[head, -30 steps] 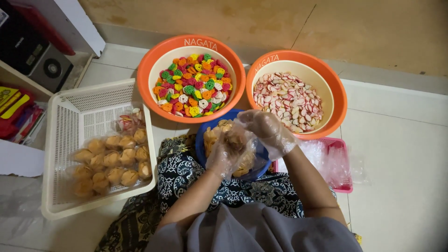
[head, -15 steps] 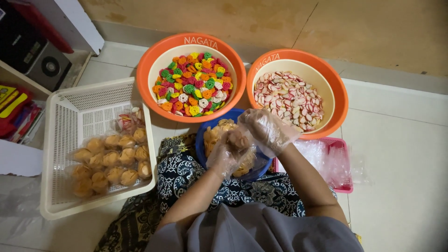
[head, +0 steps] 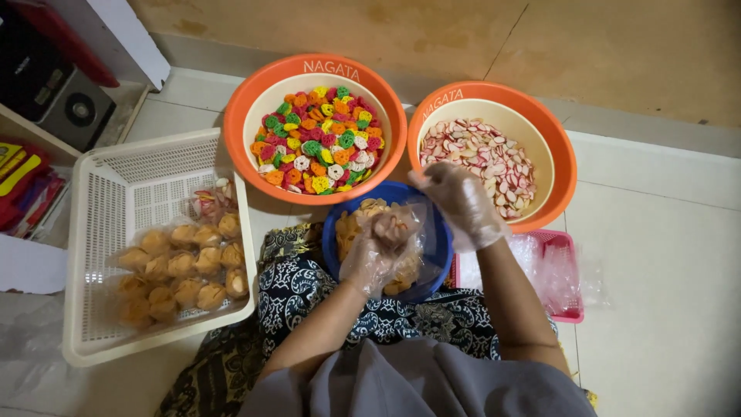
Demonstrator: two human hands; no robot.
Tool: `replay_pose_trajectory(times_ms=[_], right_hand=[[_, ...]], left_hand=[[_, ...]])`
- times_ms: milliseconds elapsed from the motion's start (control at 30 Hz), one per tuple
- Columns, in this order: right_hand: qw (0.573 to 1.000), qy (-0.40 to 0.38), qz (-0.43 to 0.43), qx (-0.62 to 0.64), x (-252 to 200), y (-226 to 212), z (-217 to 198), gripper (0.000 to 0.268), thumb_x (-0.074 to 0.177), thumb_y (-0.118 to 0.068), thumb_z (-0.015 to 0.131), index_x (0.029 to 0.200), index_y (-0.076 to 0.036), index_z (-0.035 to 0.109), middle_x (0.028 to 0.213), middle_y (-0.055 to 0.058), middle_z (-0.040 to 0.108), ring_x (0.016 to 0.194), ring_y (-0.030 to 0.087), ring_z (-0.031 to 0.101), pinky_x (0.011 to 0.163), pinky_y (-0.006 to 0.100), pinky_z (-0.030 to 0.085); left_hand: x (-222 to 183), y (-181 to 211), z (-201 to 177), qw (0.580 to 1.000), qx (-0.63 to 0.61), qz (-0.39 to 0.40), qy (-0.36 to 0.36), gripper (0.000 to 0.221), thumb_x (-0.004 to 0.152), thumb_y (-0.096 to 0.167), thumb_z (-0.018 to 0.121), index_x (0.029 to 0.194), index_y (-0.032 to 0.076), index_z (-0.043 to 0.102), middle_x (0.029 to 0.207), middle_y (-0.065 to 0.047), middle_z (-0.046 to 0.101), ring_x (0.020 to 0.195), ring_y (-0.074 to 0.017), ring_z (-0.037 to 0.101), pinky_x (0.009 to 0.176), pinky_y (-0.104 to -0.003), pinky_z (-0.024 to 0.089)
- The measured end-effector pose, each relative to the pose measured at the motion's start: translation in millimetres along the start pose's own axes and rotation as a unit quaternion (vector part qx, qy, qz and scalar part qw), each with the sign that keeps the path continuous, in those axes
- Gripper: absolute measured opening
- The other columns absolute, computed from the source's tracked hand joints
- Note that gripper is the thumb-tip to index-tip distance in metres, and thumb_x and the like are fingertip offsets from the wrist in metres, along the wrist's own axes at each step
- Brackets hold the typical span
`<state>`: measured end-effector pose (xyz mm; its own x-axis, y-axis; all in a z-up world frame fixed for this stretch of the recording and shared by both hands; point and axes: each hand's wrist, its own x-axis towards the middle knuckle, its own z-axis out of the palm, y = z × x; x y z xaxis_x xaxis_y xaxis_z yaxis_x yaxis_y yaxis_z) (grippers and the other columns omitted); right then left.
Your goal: A person wearing plastic gloves is manually mixing and packing different varieties of snacks from large bowls into a smaller bowl on the floor.
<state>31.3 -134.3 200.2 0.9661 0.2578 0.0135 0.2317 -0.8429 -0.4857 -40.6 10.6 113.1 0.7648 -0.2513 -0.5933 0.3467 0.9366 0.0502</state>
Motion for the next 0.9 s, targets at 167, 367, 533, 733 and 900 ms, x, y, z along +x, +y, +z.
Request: replay_pose_trajectory(times_ms=[167,367,533,733,900], right_hand=[[0.987,0.048,0.147,-0.043,41.6,130.3,23.2,0.036,0.09,-0.045,0.058,0.112,-0.023,0.075,0.102,0.011,0.077,0.106,0.034,0.07,0.092,0.048,0.055],[0.95,-0.02,0.191,-0.247,37.4,246.0,63.0,0.037,0.089,-0.029,0.05,0.106,-0.015,0.08,0.093,0.011,0.08,0.099,0.029,0.076,0.092,0.038,0.058],[0.878,-0.25,0.214,-0.348,42.5,208.7,64.0,0.039,0.088,-0.032,0.058,0.118,-0.016,0.077,0.121,0.003,0.076,0.119,0.023,0.069,0.102,0.039,0.054],[0.946,-0.231,0.211,-0.084,74.0,243.0,111.1,0.054,0.091,-0.05,0.055,0.116,-0.007,0.076,0.113,0.019,0.075,0.117,0.037,0.067,0.102,0.047,0.052],[0.957,-0.152,0.244,-0.032,80.8,256.1,134.7,0.051,0.098,-0.049,0.052,0.122,-0.011,0.074,0.112,0.018,0.076,0.117,0.034,0.068,0.102,0.046,0.053]], left_hand=[[5.7,1.0,-1.9,0.996,-0.085,-0.029,0.012,0.035,0.091,0.017,0.072,0.062,0.011,0.054,0.059,0.0,0.046,0.067,-0.0222,0.064,0.079,-0.031,0.061],[52.8,0.9,-36.8,0.999,-0.025,-0.022,0.024,0.029,0.094,0.033,0.069,0.076,0.015,0.058,0.076,-0.004,0.063,0.083,-0.0245,0.069,0.084,-0.038,0.059],[33.8,6.1,-11.5,0.999,-0.024,-0.013,0.029,0.034,0.093,0.027,0.067,0.065,0.015,0.052,0.064,-0.003,0.056,0.072,-0.0231,0.066,0.08,-0.039,0.058],[15.0,5.2,3.8,0.999,0.001,0.036,0.007,0.029,0.096,0.026,0.061,0.071,0.013,0.057,0.069,-0.003,0.059,0.077,-0.0202,0.064,0.088,-0.038,0.053],[34.3,18.3,-17.8,0.992,-0.119,-0.031,0.004,0.015,0.098,0.024,0.055,0.097,0.01,0.049,0.098,-0.01,0.049,0.1,-0.0287,0.048,0.097,-0.047,0.038]])
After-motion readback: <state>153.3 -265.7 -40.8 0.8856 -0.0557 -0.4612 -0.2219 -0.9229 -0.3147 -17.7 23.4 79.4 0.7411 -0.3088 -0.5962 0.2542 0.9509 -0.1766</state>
